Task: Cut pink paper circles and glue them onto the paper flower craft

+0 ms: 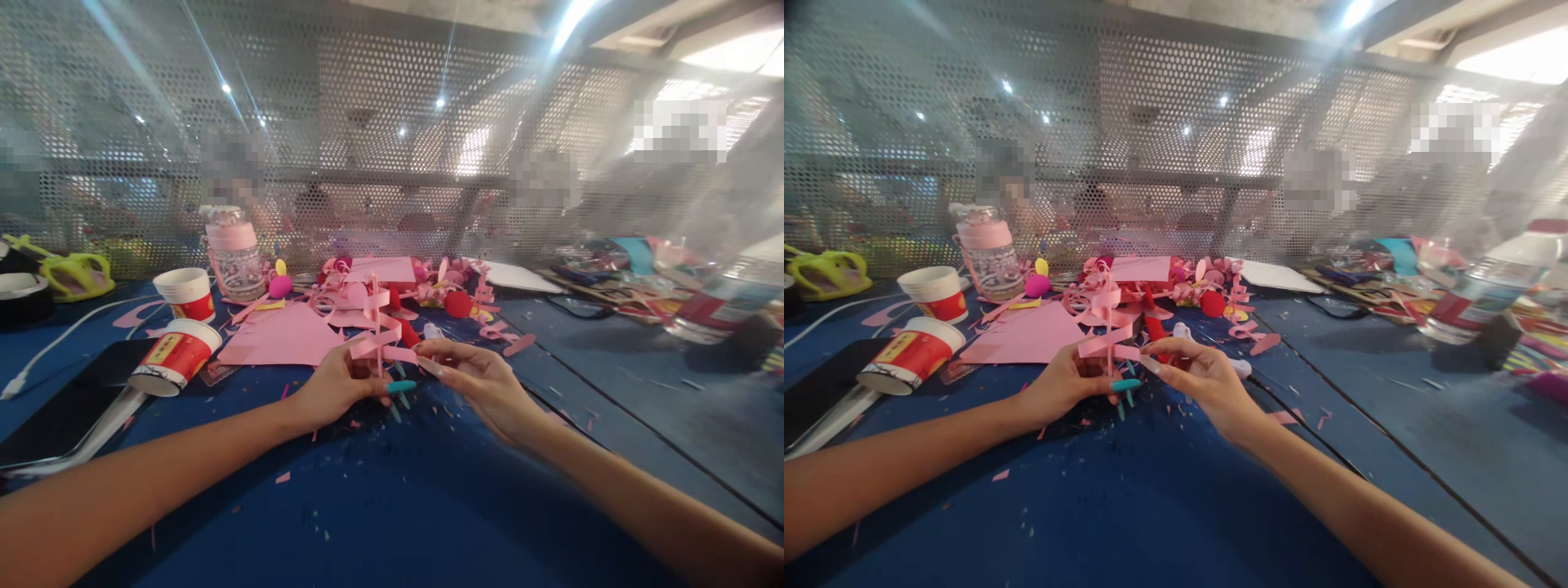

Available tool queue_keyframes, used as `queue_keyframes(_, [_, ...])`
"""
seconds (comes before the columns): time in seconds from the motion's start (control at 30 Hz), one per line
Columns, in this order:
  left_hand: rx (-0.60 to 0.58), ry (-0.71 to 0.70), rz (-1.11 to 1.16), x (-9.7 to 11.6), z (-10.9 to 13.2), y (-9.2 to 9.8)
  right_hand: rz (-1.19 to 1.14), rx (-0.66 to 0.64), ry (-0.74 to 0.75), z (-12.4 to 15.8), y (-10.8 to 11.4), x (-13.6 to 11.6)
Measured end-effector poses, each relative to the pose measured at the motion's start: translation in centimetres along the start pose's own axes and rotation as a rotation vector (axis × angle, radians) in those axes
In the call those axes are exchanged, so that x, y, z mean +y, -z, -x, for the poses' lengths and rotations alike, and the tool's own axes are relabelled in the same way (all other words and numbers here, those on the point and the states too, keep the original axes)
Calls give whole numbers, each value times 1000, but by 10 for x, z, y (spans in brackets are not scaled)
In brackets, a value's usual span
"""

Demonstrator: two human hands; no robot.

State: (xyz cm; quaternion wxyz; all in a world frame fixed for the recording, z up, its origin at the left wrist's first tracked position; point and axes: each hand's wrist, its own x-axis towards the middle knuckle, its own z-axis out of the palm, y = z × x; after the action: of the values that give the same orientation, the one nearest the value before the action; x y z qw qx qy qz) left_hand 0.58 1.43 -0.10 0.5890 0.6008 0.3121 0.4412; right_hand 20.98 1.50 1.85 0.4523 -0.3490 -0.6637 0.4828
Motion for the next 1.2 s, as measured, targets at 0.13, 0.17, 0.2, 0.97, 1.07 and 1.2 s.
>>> queue_keyframes(0.13, [-33,-25,-11,1,1,0,69,47,-8,0,-2,0])
queue_keyframes(0.17, [-46,-27,-25,1,1,0,100,60,-1,-1,-2,-1])
queue_keyframes(0.2, [-57,-26,-41,1,1,-1,129,67,10,-1,-3,-1])
queue_keyframes(0.97, [-102,-5,-123,9,7,-8,314,219,105,4,-16,-9])
queue_keyframes(1.07, [-133,-19,-135,9,7,-7,306,225,85,5,-15,-8])
queue_keyframes(1.2, [-157,-39,-165,7,7,-6,282,197,27,4,-13,-6])
